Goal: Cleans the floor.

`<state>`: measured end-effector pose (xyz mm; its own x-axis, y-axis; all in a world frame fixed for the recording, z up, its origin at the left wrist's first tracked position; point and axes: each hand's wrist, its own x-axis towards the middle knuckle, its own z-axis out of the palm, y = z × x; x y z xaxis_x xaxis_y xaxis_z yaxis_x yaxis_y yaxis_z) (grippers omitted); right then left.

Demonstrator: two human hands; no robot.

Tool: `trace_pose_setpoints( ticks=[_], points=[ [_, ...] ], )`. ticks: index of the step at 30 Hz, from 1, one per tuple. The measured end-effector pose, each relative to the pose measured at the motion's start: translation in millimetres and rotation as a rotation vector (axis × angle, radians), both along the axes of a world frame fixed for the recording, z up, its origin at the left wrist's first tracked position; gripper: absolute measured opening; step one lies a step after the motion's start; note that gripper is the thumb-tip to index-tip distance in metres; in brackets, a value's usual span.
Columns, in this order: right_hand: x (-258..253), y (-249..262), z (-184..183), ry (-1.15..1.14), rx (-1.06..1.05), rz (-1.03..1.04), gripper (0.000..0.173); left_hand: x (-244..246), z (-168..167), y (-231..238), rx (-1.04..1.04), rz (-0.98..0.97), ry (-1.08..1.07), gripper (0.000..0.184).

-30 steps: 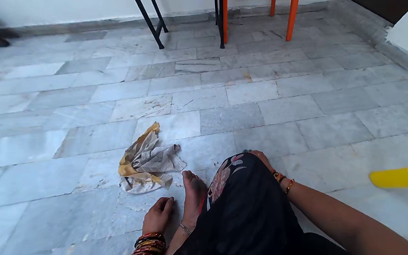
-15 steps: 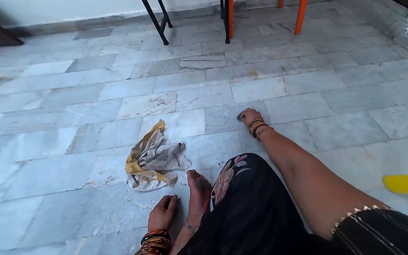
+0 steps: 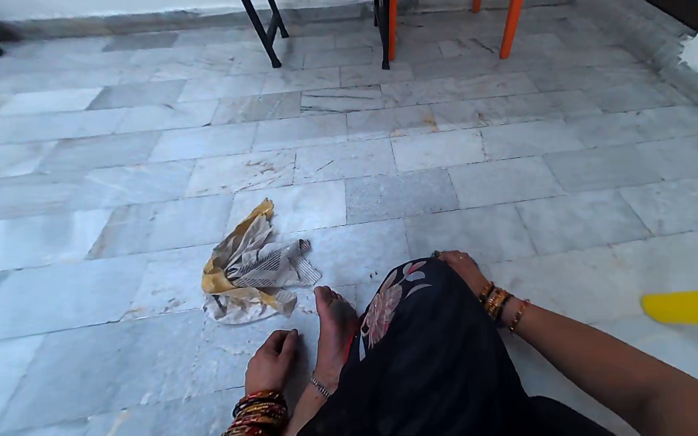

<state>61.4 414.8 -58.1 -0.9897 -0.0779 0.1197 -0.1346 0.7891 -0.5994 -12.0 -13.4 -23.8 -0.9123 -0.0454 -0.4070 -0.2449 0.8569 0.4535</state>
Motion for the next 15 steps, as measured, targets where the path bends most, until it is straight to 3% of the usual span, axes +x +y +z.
trace_pose_setpoints(
  ticks=[5, 11, 15],
  points=[
    [-11, 20, -8, -0.066, 0.121, 0.089, 0.041, 0, 3, 1, -0.002, -0.001, -0.006, 0.035],
    [-112, 53, -11, -0.128, 0.292, -0.024, 0.045, -1, 0, 3, 0.008, 0.002, 0.017, 0.033],
    [-186, 55, -6, -0.230, 0.343, -0.233, 0.053, -4, 0, 6, 0.010, -0.008, 0.010, 0.034]
  ],
)
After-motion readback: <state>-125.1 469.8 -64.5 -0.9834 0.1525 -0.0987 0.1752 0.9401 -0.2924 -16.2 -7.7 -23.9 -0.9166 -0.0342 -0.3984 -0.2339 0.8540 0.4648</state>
